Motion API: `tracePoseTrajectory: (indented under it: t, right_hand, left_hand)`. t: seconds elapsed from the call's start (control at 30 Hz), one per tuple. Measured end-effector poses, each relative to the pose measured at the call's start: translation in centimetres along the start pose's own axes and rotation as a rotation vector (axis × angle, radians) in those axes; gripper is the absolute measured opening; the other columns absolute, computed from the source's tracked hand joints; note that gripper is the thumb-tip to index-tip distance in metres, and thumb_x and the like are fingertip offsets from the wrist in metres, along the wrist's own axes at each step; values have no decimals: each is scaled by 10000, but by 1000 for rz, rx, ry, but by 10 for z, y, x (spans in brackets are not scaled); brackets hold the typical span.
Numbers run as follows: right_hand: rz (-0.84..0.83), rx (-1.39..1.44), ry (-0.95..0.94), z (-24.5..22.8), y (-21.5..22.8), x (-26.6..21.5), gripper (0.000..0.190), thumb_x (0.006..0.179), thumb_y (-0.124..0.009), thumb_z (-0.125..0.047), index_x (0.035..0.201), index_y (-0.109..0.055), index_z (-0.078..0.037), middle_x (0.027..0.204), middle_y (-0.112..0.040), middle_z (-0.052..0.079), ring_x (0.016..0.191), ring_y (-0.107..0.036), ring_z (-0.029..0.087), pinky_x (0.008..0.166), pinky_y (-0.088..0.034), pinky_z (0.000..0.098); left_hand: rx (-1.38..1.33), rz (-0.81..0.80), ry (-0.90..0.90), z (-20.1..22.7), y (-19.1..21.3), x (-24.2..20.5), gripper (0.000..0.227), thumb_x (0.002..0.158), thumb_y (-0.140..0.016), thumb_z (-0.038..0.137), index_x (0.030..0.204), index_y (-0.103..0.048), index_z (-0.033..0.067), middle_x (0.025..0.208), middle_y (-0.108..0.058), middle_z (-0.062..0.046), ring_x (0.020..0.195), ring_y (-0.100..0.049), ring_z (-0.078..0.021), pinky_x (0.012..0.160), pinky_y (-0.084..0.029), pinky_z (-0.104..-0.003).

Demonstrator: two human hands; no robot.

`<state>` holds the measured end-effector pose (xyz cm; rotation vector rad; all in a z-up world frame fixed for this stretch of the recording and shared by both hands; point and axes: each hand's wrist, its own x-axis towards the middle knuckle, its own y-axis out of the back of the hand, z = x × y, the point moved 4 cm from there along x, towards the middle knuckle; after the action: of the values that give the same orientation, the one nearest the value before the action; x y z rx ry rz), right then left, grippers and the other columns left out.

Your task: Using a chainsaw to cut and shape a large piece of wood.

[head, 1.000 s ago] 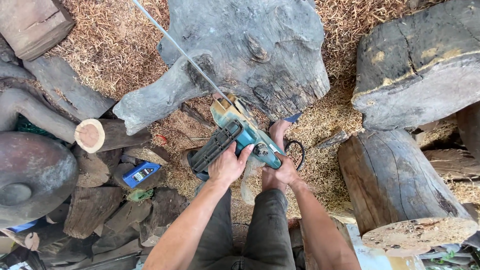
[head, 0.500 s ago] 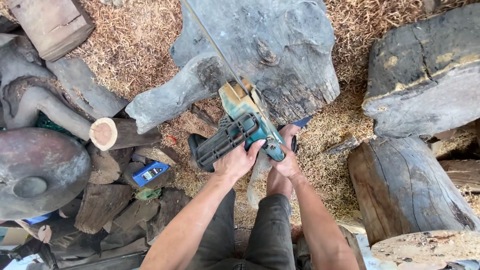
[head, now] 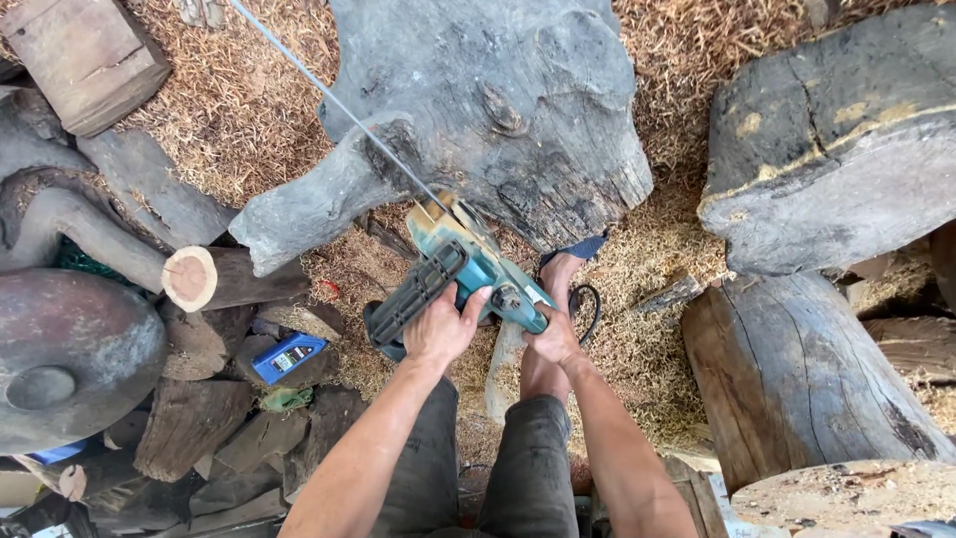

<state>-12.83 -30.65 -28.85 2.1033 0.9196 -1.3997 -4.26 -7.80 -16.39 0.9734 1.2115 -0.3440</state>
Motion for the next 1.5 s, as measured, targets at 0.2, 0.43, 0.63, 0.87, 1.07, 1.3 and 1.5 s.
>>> tracePoseTrajectory:
  t: [0.2, 0.43, 0.63, 0.87, 1.07, 1.3, 1.5]
  right_hand:
    - [-46, 16, -9, -7, -1, 9, 476, 673, -751, -142, 1131, -697, -26, 1078, -734, 170, 1047, -716, 312, 1016, -559, 362]
    - [-36, 59, -25, -14, 0, 7, 536, 657, -782, -144, 1176, -683, -54, 1127, -734, 171, 1096, -700, 311, 1051, -524, 359]
    - [126, -590, 127, -32, -2, 5, 697, 598, -989, -282, 1241, -736, -191, 1605, -332, 367, 1485, -299, 496, 1255, -255, 454]
    - [-51, -72, -80, -31, 2, 0, 704, 655, -811, -96, 1339, -644, -104, 1463, -513, 183, 1413, -431, 348, 1245, -253, 401]
    - [-137, 14, -157, -48, 17, -14, 711, 684, -747, -109, 1379, -601, -60, 1360, -627, 214, 1281, -615, 331, 1188, -422, 370]
    - [-152, 62, -204, -71, 28, -30, 760, 698, -714, -45, 1437, -535, -36, 1345, -600, 240, 1261, -607, 336, 1195, -393, 376]
    - [-190, -12, -221, -83, 33, -37, 741, 702, -698, -57, 1428, -550, -48, 1326, -648, 253, 1248, -635, 329, 1202, -404, 371]
  left_hand:
    - [17, 20, 3, -2, 7, 9, 726, 961, -444, 683, 1252, -657, 52, 958, -712, -168, 845, -723, -352, 762, -601, -504]
    - [36, -29, 37, -3, 9, 9, 769, 942, -433, 707, 1302, -634, 58, 983, -714, -164, 869, -729, -352, 780, -616, -487]
    - [44, -33, 51, -4, 21, 11, 766, 924, -484, 692, 1338, -618, 62, 1092, -712, -195, 972, -720, -385, 853, -595, -495]
    - [17, 8, 19, 6, 33, 11, 737, 924, -542, 661, 1314, -624, 41, 1215, -681, -217, 1100, -664, -410, 979, -516, -506]
    - [-17, -73, 108, 28, 58, 3, 706, 944, -510, 659, 1287, -642, 56, 1170, -713, -192, 1088, -694, -364, 987, -530, -485]
    - [6, -30, 102, 27, 67, 7, 694, 931, -510, 681, 1220, -664, 69, 1167, -695, -207, 1102, -663, -387, 978, -494, -525]
    - [-16, -140, 164, 27, 78, 6, 707, 964, -451, 698, 1183, -671, 64, 1107, -732, -193, 1074, -698, -358, 989, -512, -507]
